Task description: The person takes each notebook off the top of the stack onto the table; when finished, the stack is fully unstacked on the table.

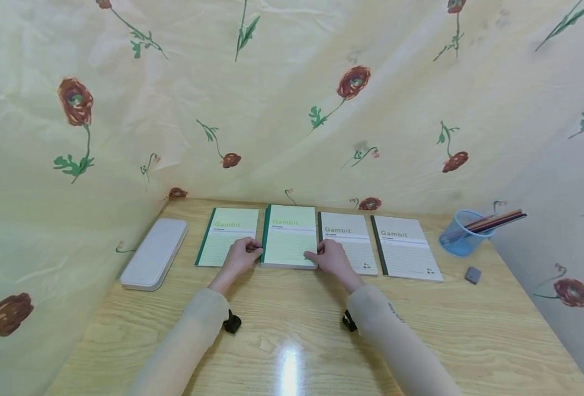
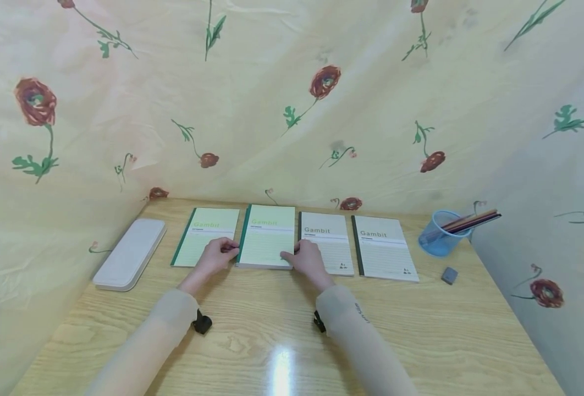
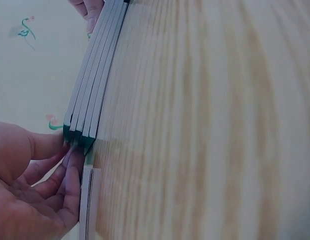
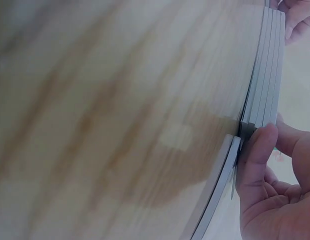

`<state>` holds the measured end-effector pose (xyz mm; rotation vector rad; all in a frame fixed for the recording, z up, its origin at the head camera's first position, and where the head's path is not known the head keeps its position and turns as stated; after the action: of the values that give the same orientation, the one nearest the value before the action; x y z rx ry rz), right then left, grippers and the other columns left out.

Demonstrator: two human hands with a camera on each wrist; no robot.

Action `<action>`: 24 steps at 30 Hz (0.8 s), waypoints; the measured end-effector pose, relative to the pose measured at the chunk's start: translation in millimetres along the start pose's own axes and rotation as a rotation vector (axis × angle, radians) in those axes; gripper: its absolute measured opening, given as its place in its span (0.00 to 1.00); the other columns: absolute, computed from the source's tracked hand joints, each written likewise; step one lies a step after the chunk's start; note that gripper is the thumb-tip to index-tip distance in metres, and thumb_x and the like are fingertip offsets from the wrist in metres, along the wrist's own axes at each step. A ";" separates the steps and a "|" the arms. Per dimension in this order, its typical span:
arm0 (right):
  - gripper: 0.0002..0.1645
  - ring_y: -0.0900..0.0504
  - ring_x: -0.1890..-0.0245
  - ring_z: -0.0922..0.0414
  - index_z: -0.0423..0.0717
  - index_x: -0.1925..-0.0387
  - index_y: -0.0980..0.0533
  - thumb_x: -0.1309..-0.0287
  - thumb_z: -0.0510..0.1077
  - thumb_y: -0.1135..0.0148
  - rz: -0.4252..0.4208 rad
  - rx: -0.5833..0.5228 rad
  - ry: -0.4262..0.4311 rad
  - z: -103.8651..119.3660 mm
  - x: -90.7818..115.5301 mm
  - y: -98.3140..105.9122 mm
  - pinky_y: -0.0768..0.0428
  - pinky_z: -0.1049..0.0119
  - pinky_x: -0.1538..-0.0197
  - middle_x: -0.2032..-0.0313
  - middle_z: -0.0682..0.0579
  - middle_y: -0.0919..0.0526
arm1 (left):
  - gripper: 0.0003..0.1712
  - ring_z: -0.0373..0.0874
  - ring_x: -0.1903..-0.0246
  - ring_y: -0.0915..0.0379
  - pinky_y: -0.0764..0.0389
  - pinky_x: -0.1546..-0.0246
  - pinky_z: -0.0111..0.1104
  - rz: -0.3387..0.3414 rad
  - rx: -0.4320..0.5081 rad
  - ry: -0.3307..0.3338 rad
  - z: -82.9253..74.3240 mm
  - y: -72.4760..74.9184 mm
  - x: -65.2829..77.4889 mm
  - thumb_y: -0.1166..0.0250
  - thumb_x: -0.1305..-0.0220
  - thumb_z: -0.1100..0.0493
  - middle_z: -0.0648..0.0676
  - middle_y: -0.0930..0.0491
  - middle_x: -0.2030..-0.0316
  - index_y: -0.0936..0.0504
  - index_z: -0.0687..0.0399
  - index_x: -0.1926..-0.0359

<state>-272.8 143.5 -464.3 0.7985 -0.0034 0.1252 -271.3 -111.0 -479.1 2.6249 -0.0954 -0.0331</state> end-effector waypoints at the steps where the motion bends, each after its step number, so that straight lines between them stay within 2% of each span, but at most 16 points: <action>1: 0.26 0.31 0.89 0.60 0.45 0.84 0.34 0.39 0.49 0.30 0.002 -0.005 -0.003 0.4 0.5 0.1 0.36 0.68 0.79 0.89 0.55 0.30 | 0.06 0.49 0.59 0.23 0.22 0.54 0.42 0.002 -0.002 0.000 -0.1 -0.1 0.2 0.36 0.31 0.64 0.56 0.18 0.61 0.17 0.63 0.57; 5: 0.23 0.27 0.88 0.59 0.43 0.81 0.31 0.39 0.48 0.30 0.006 -0.018 -0.008 1.4 2.4 1.2 0.33 0.68 0.78 0.87 0.53 0.27 | 0.06 0.49 0.59 0.23 0.22 0.54 0.42 0.006 -0.006 -0.001 -0.4 -0.1 0.7 0.36 0.31 0.64 0.56 0.18 0.61 0.17 0.63 0.57; 10: 0.16 0.21 0.83 0.57 0.37 0.68 0.26 0.39 0.45 0.30 0.005 -0.064 -0.030 -0.3 3.1 3.3 0.25 0.68 0.76 0.78 0.48 0.22 | 0.06 0.49 0.59 0.22 0.22 0.54 0.42 0.005 -0.009 -0.003 0.2 0.0 0.0 0.36 0.32 0.64 0.56 0.18 0.62 0.17 0.63 0.57; 13: 0.17 0.20 0.82 0.57 0.35 0.63 0.27 0.39 0.44 0.31 0.007 -0.087 -0.049 -2.3 3.2 5.0 0.23 0.67 0.75 0.74 0.47 0.22 | 0.06 0.49 0.59 0.22 0.22 0.54 0.42 0.011 0.001 0.001 0.4 -0.6 0.1 0.35 0.33 0.65 0.57 0.18 0.62 0.17 0.64 0.57; 18: 0.18 0.21 0.82 0.58 0.36 0.63 0.28 0.38 0.45 0.31 0.019 -0.085 -0.079 -6.3 2.4 6.7 0.23 0.68 0.75 0.74 0.48 0.24 | 0.08 0.50 0.58 0.22 0.22 0.53 0.42 0.019 0.020 0.017 0.4 -1.8 0.5 0.34 0.34 0.65 0.58 0.18 0.61 0.18 0.65 0.55; 24: 0.21 0.20 0.80 0.58 0.33 0.51 0.33 0.33 0.45 0.37 0.046 -0.145 -0.090 -10.8 4.1 11.7 0.20 0.67 0.73 0.60 0.39 0.21 | 0.09 0.50 0.57 0.23 0.22 0.53 0.42 0.023 0.017 0.033 0.7 -2.0 1.0 0.33 0.34 0.65 0.58 0.18 0.60 0.19 0.65 0.55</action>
<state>-270.5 159.8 -463.3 0.6586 -0.1151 0.1313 -270.1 -109.6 -480.8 2.6400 -0.1150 0.0194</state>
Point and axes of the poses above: each hand's wrist, its own x-axis away from the middle knuckle, its own y-axis out of the back of the hand, z = x × y, the point moved 2 cm from there along -x, towards the middle knuckle
